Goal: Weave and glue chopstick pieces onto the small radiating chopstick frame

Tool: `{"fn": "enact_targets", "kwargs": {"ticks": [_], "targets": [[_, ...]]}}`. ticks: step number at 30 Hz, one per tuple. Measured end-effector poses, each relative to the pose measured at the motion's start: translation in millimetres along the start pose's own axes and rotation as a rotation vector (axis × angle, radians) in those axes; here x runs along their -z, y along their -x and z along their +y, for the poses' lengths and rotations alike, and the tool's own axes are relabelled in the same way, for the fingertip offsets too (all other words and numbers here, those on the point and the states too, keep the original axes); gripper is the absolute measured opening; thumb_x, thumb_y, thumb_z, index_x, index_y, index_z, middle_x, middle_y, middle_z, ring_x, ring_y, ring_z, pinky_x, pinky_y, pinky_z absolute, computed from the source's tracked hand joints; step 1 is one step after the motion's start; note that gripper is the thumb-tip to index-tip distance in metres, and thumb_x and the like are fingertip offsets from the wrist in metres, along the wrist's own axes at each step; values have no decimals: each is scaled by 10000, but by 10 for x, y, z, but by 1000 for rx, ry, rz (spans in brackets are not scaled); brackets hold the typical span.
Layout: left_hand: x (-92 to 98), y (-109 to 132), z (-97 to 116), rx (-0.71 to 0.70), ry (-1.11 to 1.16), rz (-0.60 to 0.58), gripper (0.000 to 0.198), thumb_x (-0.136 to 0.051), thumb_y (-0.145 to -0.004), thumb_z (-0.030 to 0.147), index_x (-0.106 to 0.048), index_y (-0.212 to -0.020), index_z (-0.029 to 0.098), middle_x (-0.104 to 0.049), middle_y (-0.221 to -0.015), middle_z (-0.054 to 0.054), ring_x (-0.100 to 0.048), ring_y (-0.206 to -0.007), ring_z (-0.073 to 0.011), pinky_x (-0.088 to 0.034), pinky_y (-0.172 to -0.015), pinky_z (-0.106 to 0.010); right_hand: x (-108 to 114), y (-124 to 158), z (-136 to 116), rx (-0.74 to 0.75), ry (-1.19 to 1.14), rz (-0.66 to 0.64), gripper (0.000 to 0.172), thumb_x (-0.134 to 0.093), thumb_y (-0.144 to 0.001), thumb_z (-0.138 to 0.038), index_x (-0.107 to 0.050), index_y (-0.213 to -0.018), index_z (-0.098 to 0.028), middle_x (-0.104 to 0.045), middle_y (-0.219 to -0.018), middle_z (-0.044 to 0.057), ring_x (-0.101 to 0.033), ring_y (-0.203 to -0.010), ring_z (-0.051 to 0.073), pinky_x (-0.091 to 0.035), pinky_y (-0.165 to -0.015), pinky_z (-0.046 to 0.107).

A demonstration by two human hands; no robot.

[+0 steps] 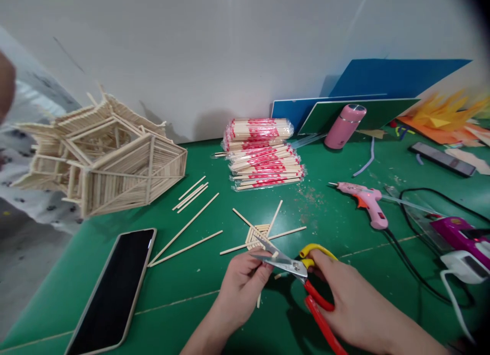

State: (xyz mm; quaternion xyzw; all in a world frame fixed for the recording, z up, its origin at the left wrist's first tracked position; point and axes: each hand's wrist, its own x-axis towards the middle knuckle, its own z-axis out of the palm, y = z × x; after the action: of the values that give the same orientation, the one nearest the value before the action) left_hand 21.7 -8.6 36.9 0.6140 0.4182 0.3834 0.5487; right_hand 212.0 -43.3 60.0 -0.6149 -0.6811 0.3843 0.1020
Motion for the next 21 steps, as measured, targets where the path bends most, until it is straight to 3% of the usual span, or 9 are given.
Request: {"fn": "enact_targets", "kwargs": {"ticks": [6, 9, 15, 21], "targets": [[-170, 18, -3, 203, 201, 77, 207, -582, -706, 317, -618, -801, 136, -588, -734, -38, -523, -714, -161, -414, -663, -246, -48, 47, 81, -83, 146, 99, 267, -491, -699, -284, -431, -946, -202, -611, -811, 50, -576, -722, 223, -397, -609, 308], [-306, 1, 67, 230, 307, 134, 277, -548, -724, 408, -582, -781, 139, -563, -710, -27, -506, -689, -149, -408, -632, -232, -94, 53, 119, -100, 236, 156, 284, -468, -705, -317, -425, -951, -183, -604, -813, 73, -580, -740, 260, -402, -613, 342], [-511, -86, 180, 206, 171, 408, 351, -466, -782, 424, -460, -556, 155, -422, -545, 33, -373, -530, -87, -339, -505, -188, -194, 8, 114, -46, 325, 224, 336, -448, -693, -301, -418, -990, -145, -588, -859, 115, -578, -761, 274, -419, -616, 358], [-546, -137, 148, 212, 122, 510, 331, -434, -794, 373, -415, -535, 169, -368, -502, 45, -327, -477, -79, -303, -447, -188, -232, -50, 102, -15, 323, 221, 327, -449, -694, -280, -411, -993, -154, -596, -812, 92, -586, -727, 263, -423, -591, 345]]}}
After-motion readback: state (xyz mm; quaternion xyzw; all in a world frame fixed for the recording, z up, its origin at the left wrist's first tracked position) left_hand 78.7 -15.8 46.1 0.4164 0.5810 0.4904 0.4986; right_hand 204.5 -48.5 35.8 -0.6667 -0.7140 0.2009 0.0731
